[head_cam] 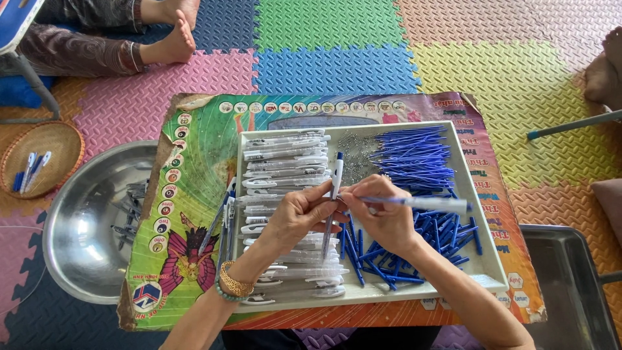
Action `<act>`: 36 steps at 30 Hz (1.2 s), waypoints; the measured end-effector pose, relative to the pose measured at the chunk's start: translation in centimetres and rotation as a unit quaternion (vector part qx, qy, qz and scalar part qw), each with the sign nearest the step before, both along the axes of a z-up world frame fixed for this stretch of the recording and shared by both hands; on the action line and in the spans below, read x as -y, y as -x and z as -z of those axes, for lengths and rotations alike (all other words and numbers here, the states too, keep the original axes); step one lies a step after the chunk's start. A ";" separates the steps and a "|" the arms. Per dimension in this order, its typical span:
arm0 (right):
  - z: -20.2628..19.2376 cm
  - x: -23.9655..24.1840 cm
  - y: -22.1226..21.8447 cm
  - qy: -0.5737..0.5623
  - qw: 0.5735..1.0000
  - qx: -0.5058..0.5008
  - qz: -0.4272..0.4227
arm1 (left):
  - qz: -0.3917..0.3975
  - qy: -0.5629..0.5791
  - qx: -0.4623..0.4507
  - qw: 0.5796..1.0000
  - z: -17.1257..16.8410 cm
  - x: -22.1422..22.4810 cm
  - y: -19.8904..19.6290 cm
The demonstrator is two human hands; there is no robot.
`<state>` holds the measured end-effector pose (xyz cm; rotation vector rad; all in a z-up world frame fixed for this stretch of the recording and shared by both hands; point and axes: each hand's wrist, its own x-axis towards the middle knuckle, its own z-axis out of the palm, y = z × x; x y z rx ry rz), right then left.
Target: The person assembles pens by picking up pen bodies, caps, and internal components from a tray and fitting them together by hand.
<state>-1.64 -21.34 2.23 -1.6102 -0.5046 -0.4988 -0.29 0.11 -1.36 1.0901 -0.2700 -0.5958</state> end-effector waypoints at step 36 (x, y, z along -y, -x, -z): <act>-0.5 0.1 1.5 0.071 0.995 0.037 0.056 | 0.032 0.014 -0.034 0.999 -2.5 0.2 0.6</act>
